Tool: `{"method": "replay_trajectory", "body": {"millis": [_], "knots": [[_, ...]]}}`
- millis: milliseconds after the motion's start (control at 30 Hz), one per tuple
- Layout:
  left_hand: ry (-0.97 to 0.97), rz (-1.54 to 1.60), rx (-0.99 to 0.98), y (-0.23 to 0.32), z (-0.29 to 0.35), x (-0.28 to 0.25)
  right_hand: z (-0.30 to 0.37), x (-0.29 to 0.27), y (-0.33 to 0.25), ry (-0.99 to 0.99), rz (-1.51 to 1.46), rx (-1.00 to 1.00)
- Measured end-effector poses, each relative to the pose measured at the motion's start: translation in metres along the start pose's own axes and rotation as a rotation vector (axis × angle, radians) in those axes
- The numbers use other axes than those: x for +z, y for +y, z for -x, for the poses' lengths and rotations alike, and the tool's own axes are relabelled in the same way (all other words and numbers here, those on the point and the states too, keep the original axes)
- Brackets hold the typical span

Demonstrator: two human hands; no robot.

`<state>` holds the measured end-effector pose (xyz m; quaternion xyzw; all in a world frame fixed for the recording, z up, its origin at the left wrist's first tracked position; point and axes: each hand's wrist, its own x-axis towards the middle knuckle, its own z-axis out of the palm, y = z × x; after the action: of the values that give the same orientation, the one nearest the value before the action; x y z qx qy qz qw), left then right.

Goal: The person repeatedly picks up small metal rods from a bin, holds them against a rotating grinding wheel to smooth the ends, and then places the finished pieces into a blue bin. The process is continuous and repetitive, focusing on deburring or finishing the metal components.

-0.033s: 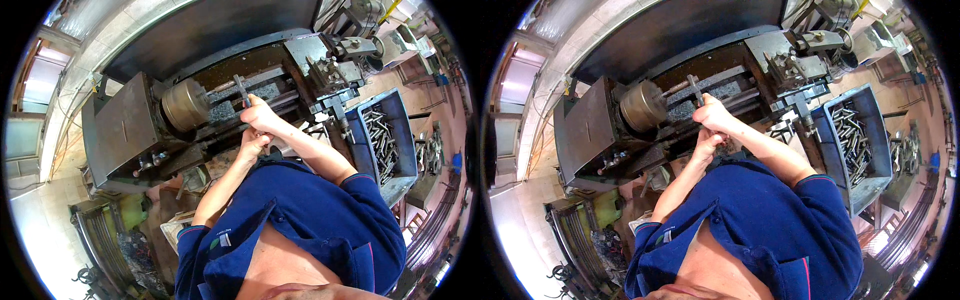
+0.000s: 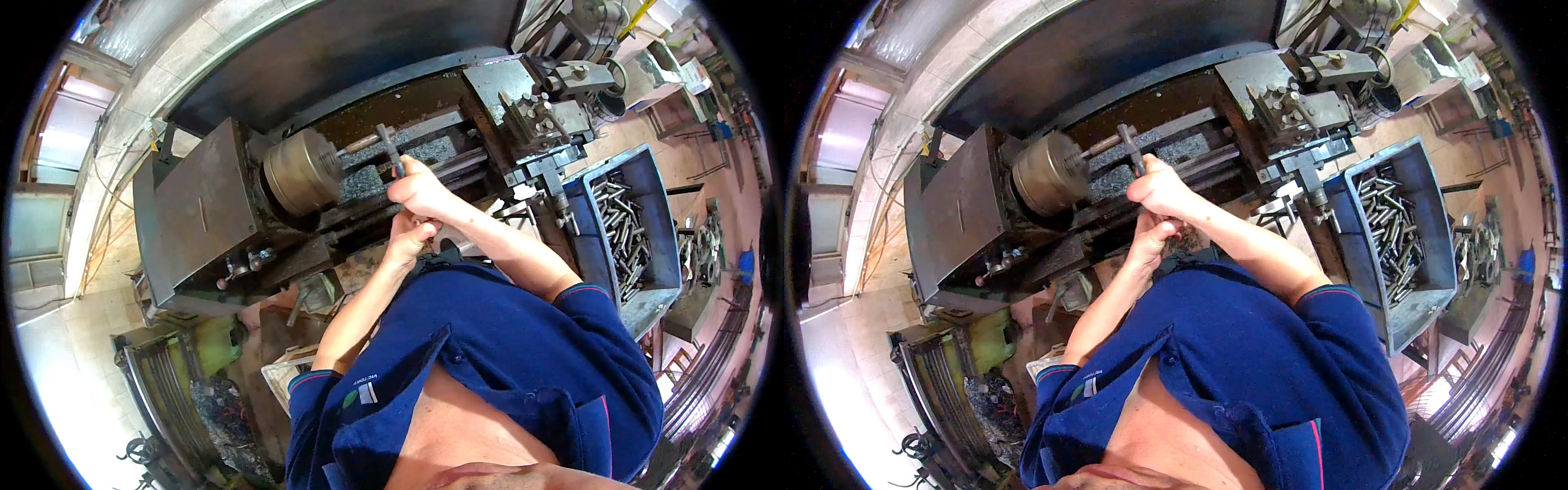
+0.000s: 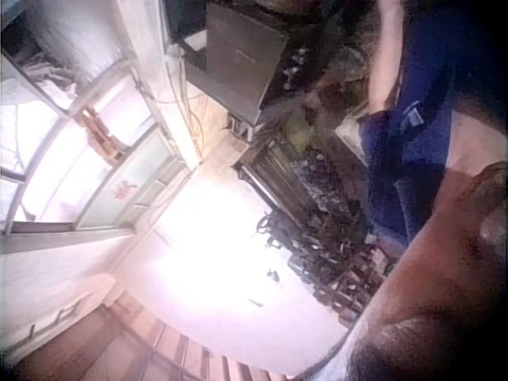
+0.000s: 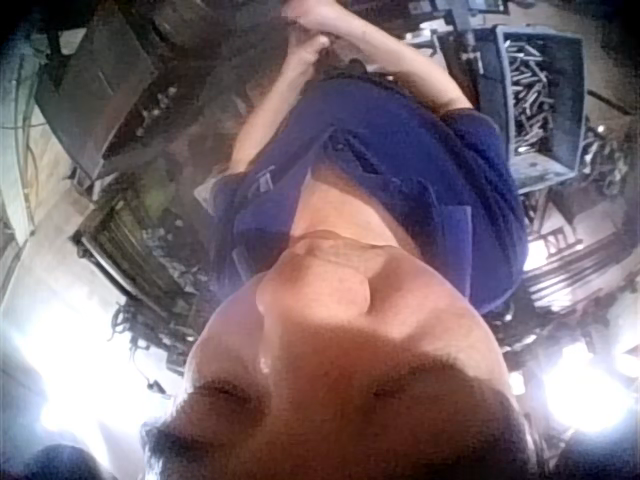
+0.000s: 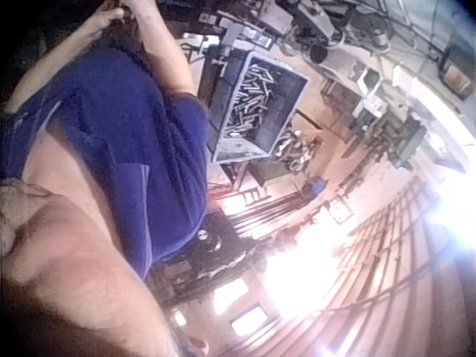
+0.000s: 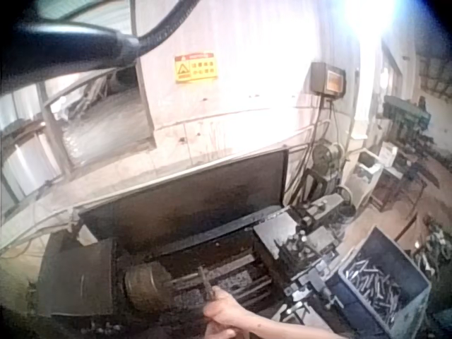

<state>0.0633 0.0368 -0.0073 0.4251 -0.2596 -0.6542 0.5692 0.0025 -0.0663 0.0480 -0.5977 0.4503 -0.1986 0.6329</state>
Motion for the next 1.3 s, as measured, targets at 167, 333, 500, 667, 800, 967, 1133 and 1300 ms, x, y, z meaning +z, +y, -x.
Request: {"method": "replay_trajectory", "body": {"millis": [167,333,500,667,800,967,1133,1300], "knots": [[-0.032,-0.008,0.005,0.005,0.002,-0.003,-0.003,0.005,0.004,-0.002,-0.01,-0.087],[0.016,-0.058,0.044,-0.002,-0.002,0.008,0.007,-0.005,-0.009,0.031,0.031,-0.029],[0.018,-0.115,0.115,0.002,0.003,-0.005,0.0,0.008,-0.008,-0.024,-0.018,-0.045],[-0.01,-0.149,0.022,0.018,0.0,0.019,0.006,-0.009,-0.006,-0.009,-0.041,-0.053],[-0.034,-0.088,-0.014,0.01,-0.003,0.015,0.01,-0.014,-0.007,0.025,-0.011,-0.061],[0.012,-0.188,0.081,0.006,-0.001,0.002,0.0,-0.001,-0.004,-0.074,0.016,-0.066],[-0.057,-0.144,0.036,0.005,-0.007,0.017,0.007,-0.017,0.003,0.038,-0.11,-0.103],[0.016,-0.068,0.085,0.01,0.004,0.008,0.003,0.001,-0.011,-0.082,-0.009,-0.027]]}}
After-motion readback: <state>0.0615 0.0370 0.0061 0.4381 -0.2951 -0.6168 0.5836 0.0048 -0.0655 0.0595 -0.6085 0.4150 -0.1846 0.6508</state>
